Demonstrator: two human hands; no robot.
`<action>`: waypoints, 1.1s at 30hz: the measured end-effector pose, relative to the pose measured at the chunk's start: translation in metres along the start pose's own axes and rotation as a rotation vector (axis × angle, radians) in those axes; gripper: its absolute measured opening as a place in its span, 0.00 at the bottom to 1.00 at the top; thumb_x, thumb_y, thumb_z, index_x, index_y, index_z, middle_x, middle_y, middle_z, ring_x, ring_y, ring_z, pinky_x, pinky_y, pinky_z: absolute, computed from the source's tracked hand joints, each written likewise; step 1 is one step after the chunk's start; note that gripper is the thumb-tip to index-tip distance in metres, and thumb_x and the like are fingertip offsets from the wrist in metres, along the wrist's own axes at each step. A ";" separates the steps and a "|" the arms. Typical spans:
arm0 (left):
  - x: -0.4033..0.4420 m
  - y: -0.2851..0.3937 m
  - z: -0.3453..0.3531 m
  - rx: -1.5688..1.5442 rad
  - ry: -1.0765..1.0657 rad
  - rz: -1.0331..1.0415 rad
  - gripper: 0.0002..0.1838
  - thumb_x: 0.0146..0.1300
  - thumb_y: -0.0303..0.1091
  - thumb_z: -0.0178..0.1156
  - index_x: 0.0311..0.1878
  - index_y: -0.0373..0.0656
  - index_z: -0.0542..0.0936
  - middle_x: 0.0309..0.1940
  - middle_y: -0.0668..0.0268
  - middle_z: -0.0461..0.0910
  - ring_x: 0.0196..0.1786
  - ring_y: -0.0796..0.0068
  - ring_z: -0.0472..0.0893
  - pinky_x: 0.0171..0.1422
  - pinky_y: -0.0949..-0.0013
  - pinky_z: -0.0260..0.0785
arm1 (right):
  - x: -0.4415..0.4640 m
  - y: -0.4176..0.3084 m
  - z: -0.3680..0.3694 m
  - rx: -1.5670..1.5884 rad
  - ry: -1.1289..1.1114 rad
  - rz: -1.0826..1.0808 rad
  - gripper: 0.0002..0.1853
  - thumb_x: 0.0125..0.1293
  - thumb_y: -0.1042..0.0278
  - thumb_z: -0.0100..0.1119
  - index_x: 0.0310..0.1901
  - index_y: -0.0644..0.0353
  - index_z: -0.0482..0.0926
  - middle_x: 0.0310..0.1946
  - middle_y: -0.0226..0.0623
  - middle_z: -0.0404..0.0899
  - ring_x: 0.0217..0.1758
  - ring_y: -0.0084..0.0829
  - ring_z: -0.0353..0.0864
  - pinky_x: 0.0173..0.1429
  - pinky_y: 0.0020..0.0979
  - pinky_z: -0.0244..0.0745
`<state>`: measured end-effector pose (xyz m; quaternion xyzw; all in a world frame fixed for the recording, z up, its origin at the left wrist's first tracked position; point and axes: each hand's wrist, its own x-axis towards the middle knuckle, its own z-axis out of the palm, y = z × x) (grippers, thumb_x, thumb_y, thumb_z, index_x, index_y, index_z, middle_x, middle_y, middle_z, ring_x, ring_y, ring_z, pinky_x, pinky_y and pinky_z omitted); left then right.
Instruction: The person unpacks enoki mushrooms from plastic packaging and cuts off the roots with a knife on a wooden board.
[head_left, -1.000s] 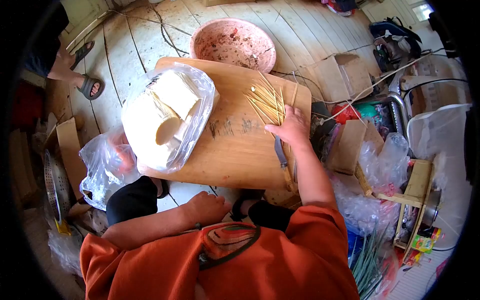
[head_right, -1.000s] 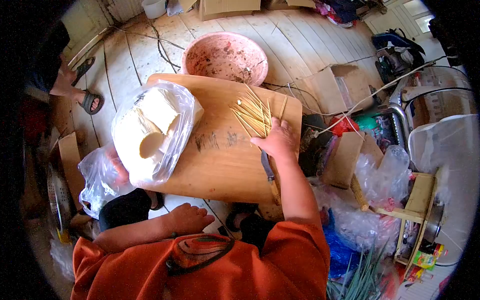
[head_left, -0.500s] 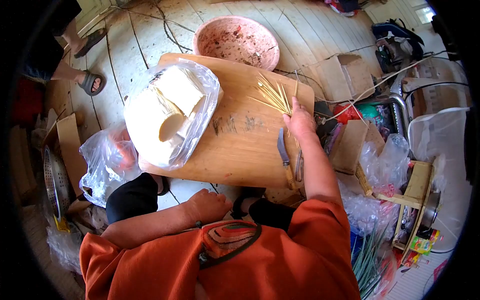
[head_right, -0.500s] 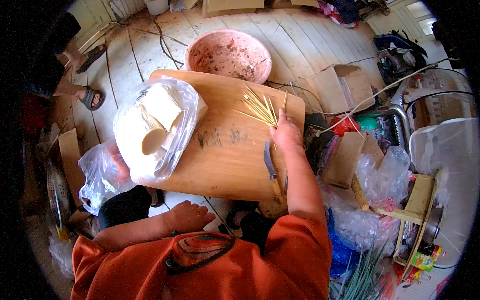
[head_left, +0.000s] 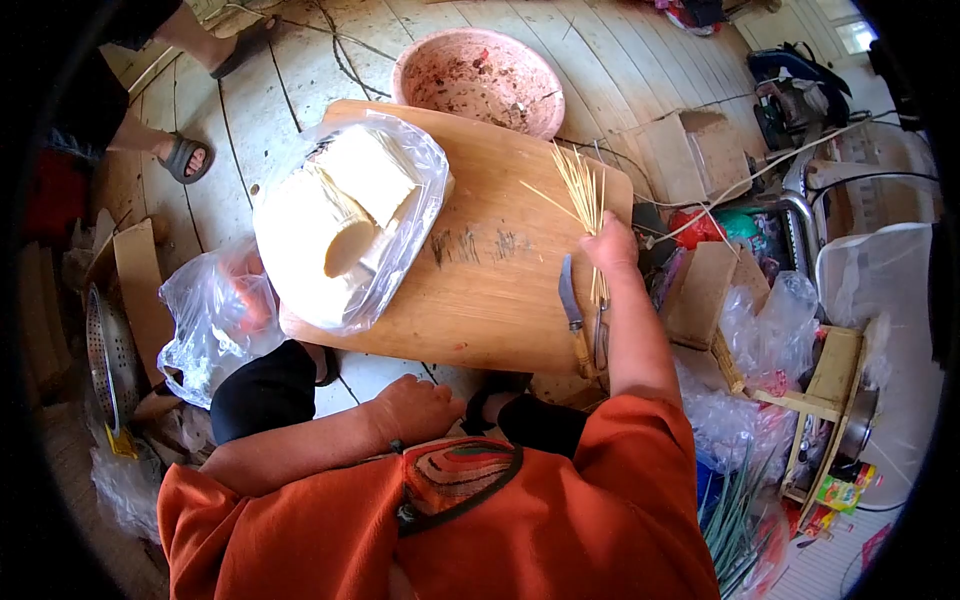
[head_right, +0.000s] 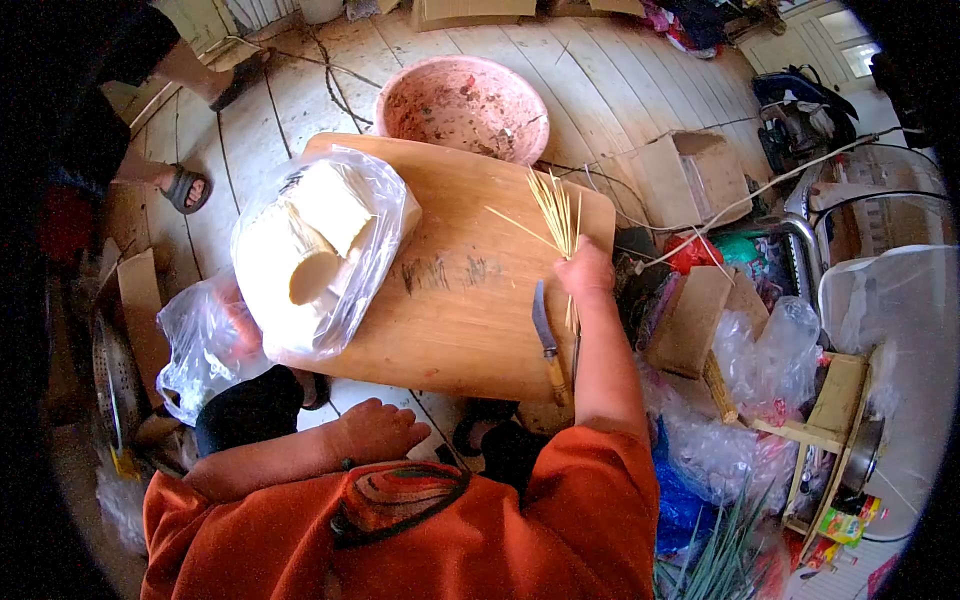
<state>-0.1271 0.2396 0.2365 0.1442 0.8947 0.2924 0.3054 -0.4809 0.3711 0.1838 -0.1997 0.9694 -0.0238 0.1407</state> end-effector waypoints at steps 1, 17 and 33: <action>0.000 0.000 0.000 0.007 -0.004 -0.002 0.15 0.61 0.45 0.56 0.46 0.46 0.74 0.36 0.58 0.79 0.41 0.56 0.83 0.41 0.55 0.75 | 0.000 0.002 -0.001 0.010 -0.001 -0.001 0.23 0.51 0.60 0.67 0.49 0.61 0.78 0.40 0.53 0.82 0.46 0.52 0.81 0.52 0.44 0.76; -0.004 0.005 -0.013 0.003 -0.001 -0.008 0.12 0.63 0.36 0.50 0.41 0.42 0.79 0.39 0.54 0.81 0.43 0.56 0.84 0.45 0.55 0.75 | 0.008 -0.005 -0.004 -0.053 -0.030 0.016 0.20 0.46 0.58 0.64 0.39 0.62 0.82 0.42 0.53 0.82 0.49 0.49 0.81 0.55 0.42 0.75; 0.003 0.008 -0.014 -0.056 -0.046 0.011 0.12 0.64 0.37 0.49 0.43 0.43 0.79 0.42 0.54 0.81 0.46 0.55 0.83 0.49 0.54 0.75 | 0.026 0.018 -0.052 0.995 0.097 -0.019 0.11 0.61 0.69 0.57 0.44 0.62 0.76 0.28 0.36 0.80 0.26 0.30 0.80 0.33 0.31 0.77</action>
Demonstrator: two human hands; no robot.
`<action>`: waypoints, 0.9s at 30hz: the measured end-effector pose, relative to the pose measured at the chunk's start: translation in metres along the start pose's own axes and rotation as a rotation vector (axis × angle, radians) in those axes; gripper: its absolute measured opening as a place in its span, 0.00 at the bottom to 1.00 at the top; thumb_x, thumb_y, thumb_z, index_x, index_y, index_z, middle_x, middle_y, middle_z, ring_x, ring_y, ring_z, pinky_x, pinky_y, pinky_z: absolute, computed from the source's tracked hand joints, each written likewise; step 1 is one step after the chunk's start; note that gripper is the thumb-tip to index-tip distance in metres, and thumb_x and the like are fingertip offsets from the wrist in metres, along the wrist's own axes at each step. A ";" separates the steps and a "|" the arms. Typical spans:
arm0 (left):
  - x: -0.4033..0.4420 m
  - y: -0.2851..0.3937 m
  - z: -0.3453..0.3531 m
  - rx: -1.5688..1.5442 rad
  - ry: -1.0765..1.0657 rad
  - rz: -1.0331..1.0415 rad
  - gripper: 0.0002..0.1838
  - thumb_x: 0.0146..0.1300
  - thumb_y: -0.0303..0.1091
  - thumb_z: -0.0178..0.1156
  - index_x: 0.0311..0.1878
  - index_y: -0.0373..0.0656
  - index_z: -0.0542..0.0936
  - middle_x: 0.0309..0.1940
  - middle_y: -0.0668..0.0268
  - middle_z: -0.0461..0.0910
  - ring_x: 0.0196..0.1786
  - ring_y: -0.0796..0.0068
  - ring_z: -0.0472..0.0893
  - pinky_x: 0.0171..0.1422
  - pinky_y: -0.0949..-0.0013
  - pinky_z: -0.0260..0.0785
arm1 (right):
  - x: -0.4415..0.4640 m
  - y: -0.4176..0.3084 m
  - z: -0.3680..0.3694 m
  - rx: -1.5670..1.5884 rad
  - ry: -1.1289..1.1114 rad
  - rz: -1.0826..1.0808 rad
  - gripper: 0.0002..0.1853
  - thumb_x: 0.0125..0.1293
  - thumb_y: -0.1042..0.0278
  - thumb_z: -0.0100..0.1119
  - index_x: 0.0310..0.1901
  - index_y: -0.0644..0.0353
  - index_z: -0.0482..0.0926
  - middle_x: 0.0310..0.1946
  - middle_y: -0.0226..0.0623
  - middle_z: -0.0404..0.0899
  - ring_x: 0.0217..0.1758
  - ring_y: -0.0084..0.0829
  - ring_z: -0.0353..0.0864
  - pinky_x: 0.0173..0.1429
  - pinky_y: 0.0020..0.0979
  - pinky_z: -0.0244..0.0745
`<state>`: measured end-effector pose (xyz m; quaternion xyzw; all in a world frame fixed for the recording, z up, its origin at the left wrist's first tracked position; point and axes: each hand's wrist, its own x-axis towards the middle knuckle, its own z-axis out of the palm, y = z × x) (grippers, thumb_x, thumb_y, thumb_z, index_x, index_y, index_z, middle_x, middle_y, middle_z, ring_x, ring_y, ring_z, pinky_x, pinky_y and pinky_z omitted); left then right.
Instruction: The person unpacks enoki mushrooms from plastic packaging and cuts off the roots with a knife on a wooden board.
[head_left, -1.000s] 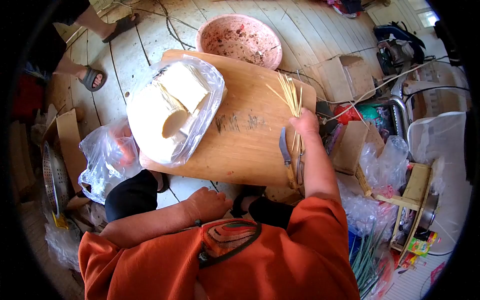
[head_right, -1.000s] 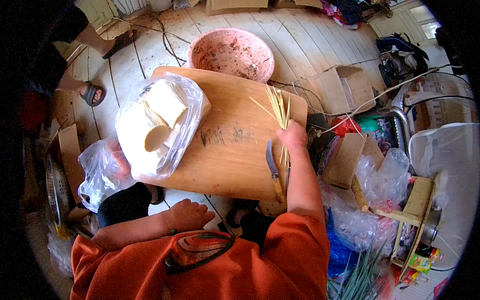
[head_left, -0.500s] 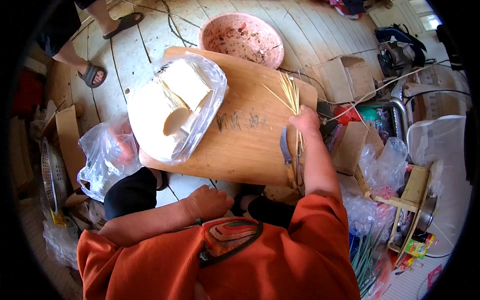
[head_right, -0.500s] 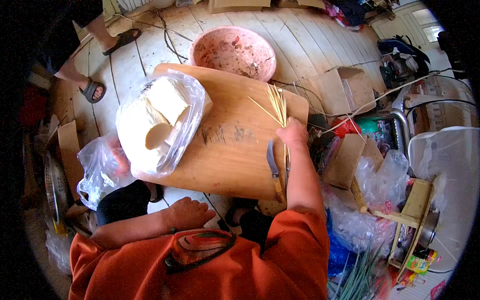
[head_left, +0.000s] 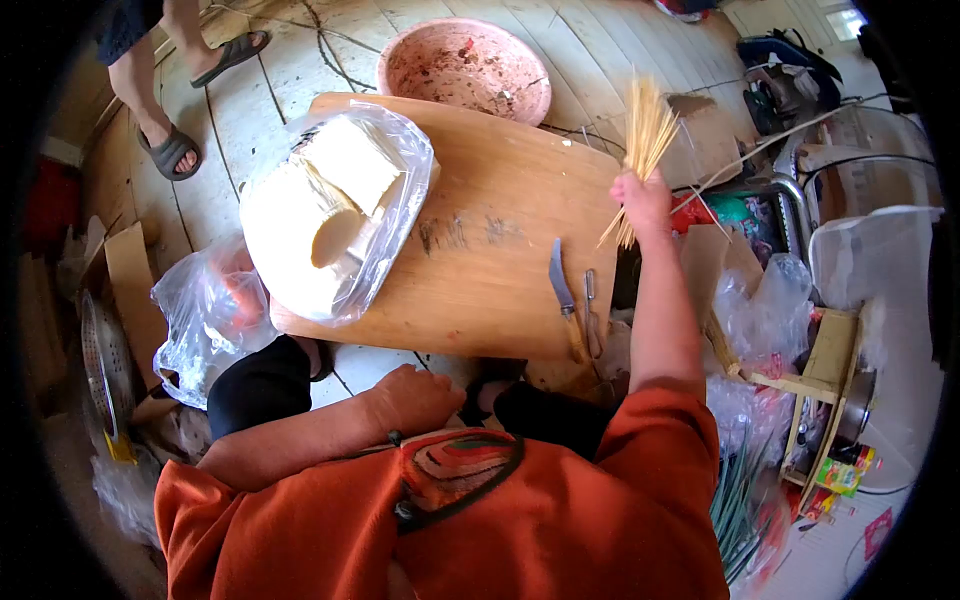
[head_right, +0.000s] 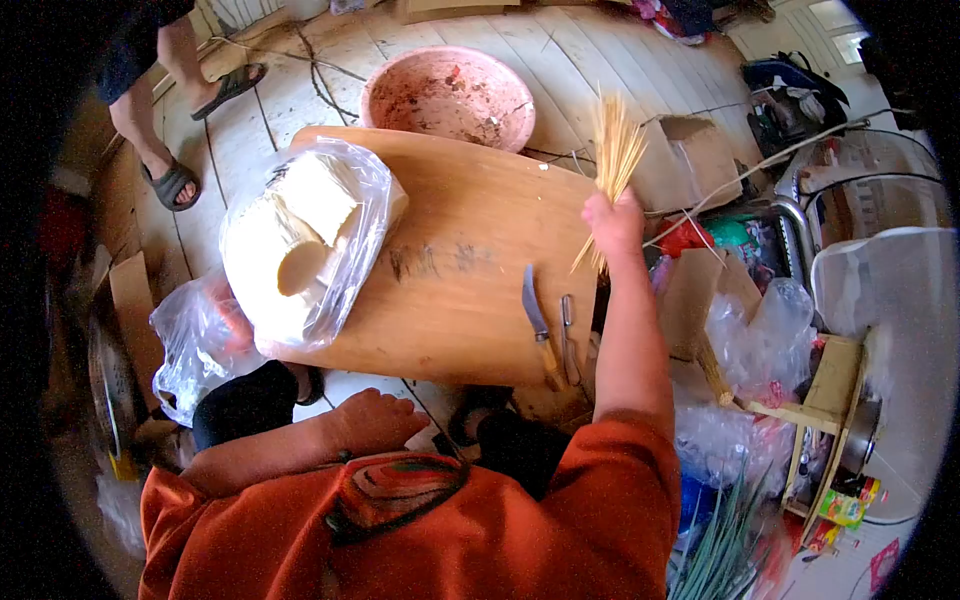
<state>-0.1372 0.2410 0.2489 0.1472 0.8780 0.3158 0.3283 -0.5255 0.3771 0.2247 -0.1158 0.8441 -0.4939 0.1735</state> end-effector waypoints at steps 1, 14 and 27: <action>0.001 0.000 0.001 -0.006 0.017 0.015 0.12 0.64 0.37 0.49 0.43 0.43 0.79 0.42 0.54 0.81 0.46 0.54 0.83 0.49 0.54 0.75 | -0.006 -0.016 -0.004 0.027 0.082 -0.110 0.09 0.62 0.70 0.58 0.43 0.61 0.75 0.27 0.32 0.77 0.24 0.24 0.76 0.29 0.27 0.75; 0.015 0.001 0.005 0.054 -0.119 0.005 0.19 0.62 0.44 0.56 0.53 0.47 0.73 0.40 0.55 0.80 0.44 0.53 0.82 0.43 0.52 0.76 | -0.029 0.040 0.048 0.415 0.380 -0.304 0.08 0.59 0.77 0.67 0.34 0.61 0.74 0.29 0.29 0.78 0.30 0.22 0.79 0.37 0.23 0.75; 0.035 -0.005 0.009 0.068 -0.139 -0.006 0.27 0.60 0.50 0.61 0.59 0.48 0.73 0.44 0.56 0.80 0.46 0.52 0.81 0.47 0.52 0.76 | -0.055 0.022 0.015 0.579 0.310 -0.122 0.10 0.68 0.65 0.59 0.36 0.62 0.73 0.21 0.28 0.74 0.19 0.22 0.74 0.24 0.25 0.72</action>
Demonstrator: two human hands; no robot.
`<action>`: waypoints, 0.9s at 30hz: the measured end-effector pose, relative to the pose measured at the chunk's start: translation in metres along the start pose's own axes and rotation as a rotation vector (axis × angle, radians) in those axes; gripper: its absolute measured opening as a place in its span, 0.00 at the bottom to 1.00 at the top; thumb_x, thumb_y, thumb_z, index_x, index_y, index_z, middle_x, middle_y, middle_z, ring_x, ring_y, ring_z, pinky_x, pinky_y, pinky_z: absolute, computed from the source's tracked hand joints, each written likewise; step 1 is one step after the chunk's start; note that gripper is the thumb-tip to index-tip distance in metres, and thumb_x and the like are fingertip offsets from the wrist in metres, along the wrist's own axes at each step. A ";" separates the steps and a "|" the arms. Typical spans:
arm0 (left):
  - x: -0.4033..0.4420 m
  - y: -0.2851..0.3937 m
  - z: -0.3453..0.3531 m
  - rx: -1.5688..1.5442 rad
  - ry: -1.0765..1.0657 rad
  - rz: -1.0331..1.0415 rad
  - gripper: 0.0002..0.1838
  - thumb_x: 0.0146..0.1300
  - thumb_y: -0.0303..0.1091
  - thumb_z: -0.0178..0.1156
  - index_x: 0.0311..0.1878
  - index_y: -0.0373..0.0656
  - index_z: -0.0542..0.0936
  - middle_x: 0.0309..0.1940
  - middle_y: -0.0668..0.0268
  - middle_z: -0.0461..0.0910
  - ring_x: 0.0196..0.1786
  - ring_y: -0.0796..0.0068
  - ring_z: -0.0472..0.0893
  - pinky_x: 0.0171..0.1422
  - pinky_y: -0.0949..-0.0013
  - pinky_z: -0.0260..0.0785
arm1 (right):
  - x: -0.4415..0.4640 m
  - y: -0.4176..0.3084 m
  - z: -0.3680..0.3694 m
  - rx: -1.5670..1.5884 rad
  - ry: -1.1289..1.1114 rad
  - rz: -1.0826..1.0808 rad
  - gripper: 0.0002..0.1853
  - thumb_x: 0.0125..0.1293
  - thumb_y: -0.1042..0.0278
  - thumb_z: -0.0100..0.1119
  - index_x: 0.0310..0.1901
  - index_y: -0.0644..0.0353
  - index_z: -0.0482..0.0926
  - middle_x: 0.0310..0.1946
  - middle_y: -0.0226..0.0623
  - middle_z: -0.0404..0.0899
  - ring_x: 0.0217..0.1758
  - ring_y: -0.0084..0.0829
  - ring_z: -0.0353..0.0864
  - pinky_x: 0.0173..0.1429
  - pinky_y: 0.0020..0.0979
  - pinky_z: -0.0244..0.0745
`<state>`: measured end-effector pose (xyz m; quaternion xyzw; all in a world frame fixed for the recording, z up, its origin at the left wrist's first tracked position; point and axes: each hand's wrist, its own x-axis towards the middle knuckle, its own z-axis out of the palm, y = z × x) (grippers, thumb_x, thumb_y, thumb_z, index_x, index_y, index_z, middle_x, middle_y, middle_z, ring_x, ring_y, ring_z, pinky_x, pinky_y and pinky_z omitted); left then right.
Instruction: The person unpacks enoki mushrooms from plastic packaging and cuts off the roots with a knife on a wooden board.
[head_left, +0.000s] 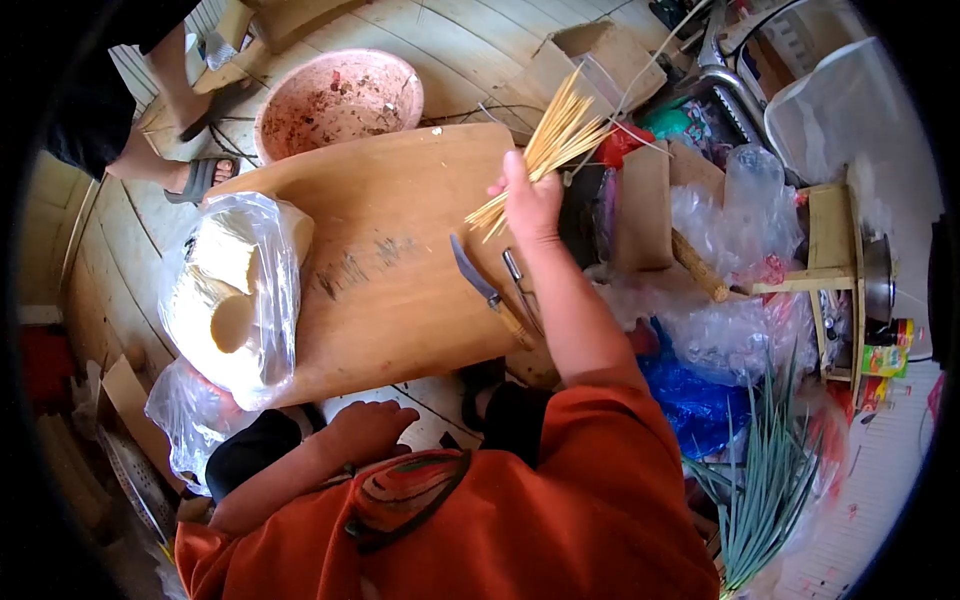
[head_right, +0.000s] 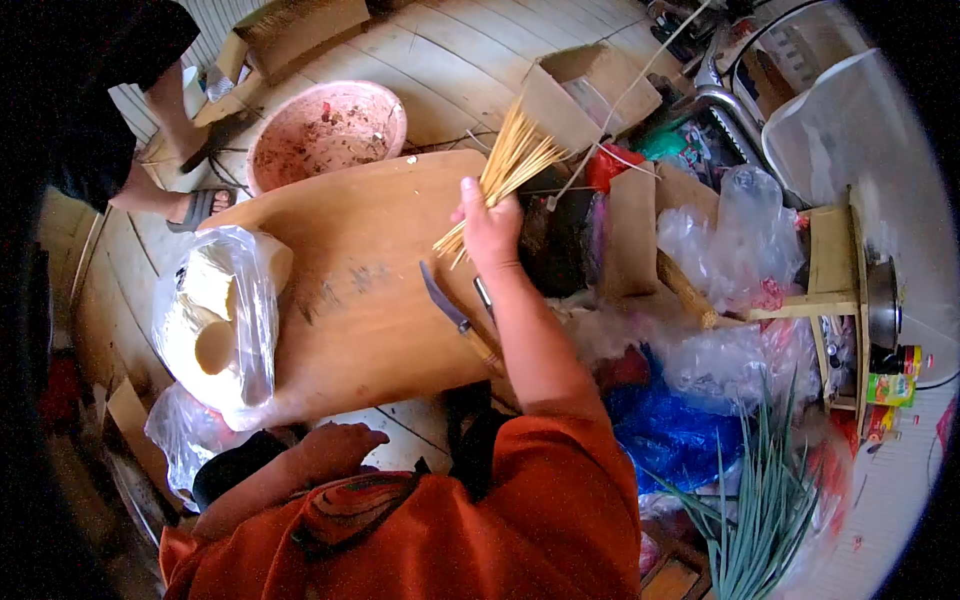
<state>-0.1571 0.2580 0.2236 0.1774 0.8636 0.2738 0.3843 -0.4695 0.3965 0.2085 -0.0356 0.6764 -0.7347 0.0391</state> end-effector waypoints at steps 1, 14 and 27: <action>0.001 0.002 -0.002 0.004 -0.016 -0.007 0.27 0.60 0.50 0.61 0.59 0.48 0.72 0.45 0.56 0.80 0.47 0.52 0.81 0.48 0.53 0.76 | 0.003 -0.005 -0.012 -0.002 0.010 -0.003 0.09 0.68 0.65 0.59 0.36 0.61 0.73 0.19 0.27 0.72 0.18 0.21 0.72 0.21 0.25 0.70; 0.018 -0.006 0.000 -0.029 -0.044 -0.021 0.27 0.56 0.45 0.64 0.58 0.47 0.72 0.47 0.56 0.79 0.49 0.55 0.80 0.51 0.54 0.75 | -0.016 0.078 -0.264 -0.483 0.242 0.654 0.13 0.57 0.65 0.66 0.36 0.67 0.75 0.25 0.38 0.75 0.26 0.33 0.80 0.29 0.35 0.76; 0.038 -0.010 -0.020 -0.082 -0.017 -0.086 0.25 0.56 0.43 0.63 0.57 0.46 0.74 0.50 0.53 0.79 0.54 0.51 0.77 0.59 0.55 0.71 | 0.012 0.194 -0.270 -0.839 0.201 0.702 0.16 0.59 0.72 0.59 0.48 0.64 0.71 0.34 0.46 0.79 0.34 0.41 0.81 0.37 0.41 0.77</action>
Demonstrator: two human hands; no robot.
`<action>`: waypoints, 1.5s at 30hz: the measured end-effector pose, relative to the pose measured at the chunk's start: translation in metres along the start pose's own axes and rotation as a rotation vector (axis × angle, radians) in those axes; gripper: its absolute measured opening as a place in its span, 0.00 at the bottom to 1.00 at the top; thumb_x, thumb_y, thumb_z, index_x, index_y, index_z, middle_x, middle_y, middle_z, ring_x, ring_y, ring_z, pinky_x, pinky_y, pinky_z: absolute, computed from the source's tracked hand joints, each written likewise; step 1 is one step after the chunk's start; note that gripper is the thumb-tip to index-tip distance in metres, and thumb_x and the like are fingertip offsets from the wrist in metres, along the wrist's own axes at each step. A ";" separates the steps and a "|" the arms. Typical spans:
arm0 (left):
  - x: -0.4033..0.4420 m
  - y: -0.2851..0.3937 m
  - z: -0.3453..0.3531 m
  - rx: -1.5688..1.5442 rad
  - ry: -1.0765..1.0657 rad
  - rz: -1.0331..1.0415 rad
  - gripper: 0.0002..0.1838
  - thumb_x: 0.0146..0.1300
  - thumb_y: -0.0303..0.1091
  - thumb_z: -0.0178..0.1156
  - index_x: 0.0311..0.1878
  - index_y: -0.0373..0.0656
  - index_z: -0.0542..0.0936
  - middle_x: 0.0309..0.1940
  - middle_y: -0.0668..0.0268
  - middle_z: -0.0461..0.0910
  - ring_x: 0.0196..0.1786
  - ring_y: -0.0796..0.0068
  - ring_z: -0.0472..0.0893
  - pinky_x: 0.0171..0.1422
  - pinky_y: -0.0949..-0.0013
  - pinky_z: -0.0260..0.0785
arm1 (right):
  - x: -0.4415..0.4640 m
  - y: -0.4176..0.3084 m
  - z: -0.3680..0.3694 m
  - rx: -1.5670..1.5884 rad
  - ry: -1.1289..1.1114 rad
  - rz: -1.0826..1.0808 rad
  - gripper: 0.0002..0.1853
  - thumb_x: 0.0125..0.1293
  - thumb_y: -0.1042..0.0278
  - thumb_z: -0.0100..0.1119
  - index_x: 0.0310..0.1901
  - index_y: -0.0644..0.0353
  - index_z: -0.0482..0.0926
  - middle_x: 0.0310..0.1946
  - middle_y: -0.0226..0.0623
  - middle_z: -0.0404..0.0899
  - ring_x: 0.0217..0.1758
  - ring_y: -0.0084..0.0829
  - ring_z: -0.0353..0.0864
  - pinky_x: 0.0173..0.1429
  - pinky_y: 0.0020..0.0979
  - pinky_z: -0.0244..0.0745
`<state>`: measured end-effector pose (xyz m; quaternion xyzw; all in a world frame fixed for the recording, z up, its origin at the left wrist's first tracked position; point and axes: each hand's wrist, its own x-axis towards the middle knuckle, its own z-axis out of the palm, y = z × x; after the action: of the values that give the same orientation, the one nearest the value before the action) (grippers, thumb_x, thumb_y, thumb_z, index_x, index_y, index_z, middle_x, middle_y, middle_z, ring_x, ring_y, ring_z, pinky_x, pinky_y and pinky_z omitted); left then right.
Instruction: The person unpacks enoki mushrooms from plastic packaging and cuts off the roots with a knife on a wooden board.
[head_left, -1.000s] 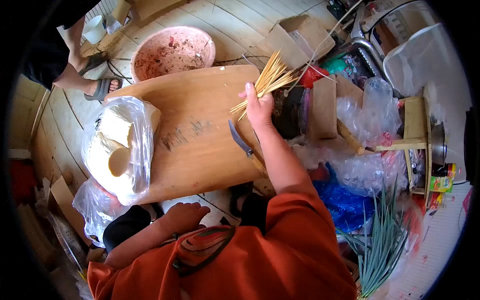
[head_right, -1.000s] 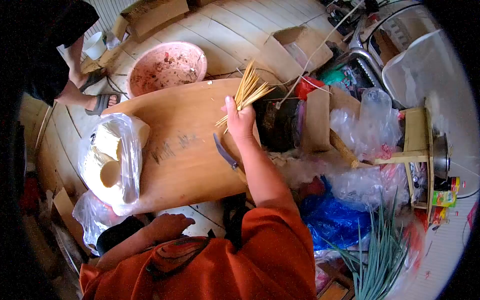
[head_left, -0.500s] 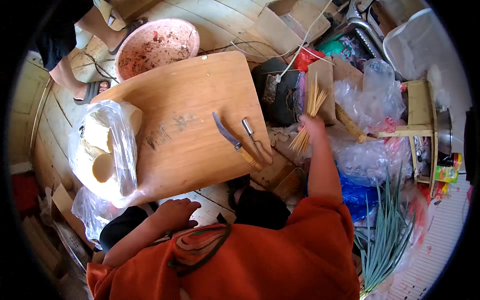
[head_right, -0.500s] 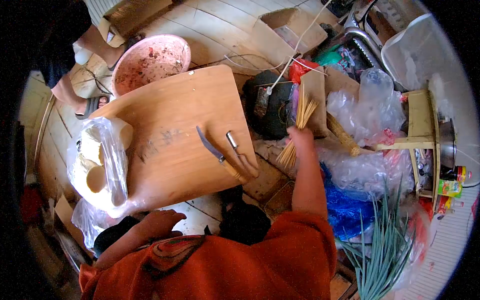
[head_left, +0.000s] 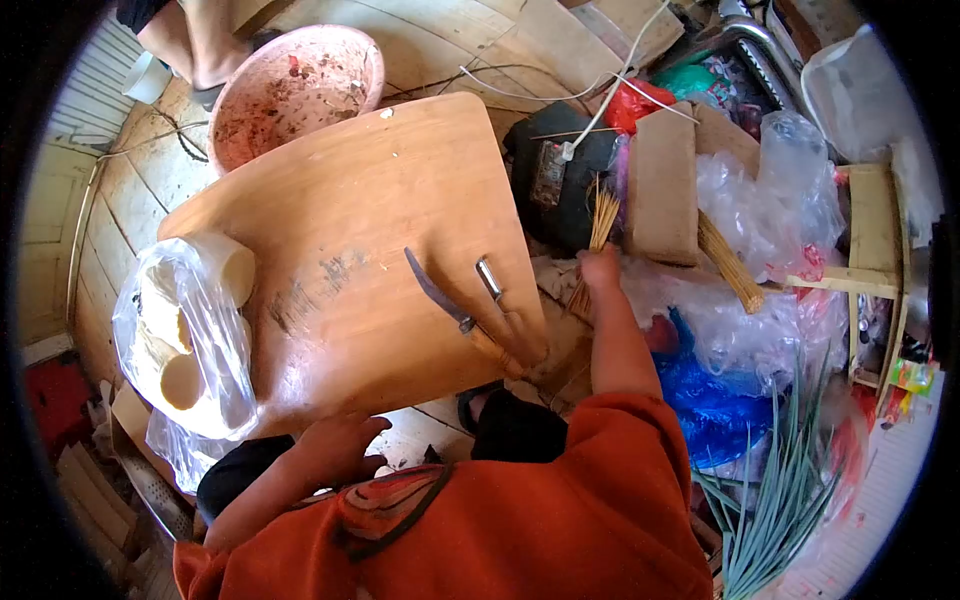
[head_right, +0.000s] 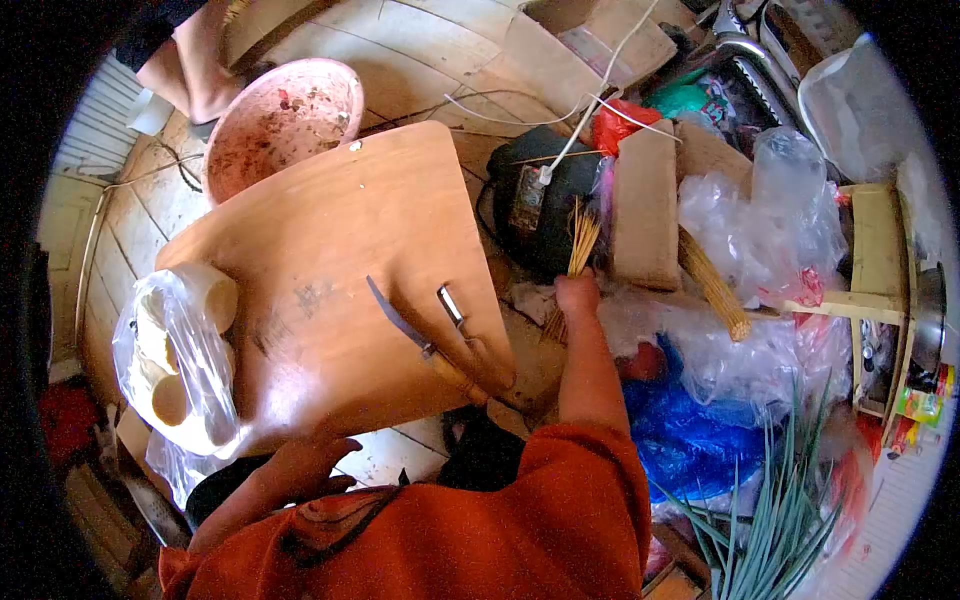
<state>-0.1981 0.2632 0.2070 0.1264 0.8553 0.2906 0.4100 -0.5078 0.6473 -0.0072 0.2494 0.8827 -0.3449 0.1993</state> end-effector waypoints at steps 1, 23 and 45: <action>0.001 -0.001 -0.001 -0.016 0.016 -0.019 0.25 0.56 0.42 0.64 0.57 0.46 0.75 0.50 0.53 0.79 0.55 0.51 0.77 0.60 0.55 0.70 | 0.010 0.000 0.003 -0.051 0.035 -0.022 0.19 0.59 0.70 0.60 0.51 0.64 0.70 0.37 0.48 0.80 0.38 0.44 0.82 0.42 0.42 0.77; 0.060 -0.061 -0.057 0.229 0.978 -0.129 0.28 0.46 0.24 0.63 0.56 0.41 0.73 0.61 0.49 0.67 0.63 0.46 0.68 0.66 0.51 0.60 | -0.010 -0.111 0.000 -0.334 0.223 -0.734 0.22 0.59 0.68 0.61 0.56 0.63 0.74 0.48 0.51 0.76 0.53 0.51 0.76 0.58 0.45 0.71; 0.072 -0.079 -0.055 0.439 0.984 -0.142 0.27 0.45 0.39 0.58 0.52 0.41 0.70 0.55 0.49 0.68 0.58 0.45 0.68 0.62 0.44 0.60 | 0.108 -0.229 0.078 -1.188 0.144 -0.889 0.09 0.57 0.71 0.54 0.33 0.58 0.85 0.38 0.39 0.82 0.48 0.36 0.80 0.52 0.38 0.72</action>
<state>-0.2846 0.2114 0.1418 0.0002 0.9932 0.1016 -0.0563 -0.7121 0.4786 -0.0002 -0.2588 0.9489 0.1595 0.0841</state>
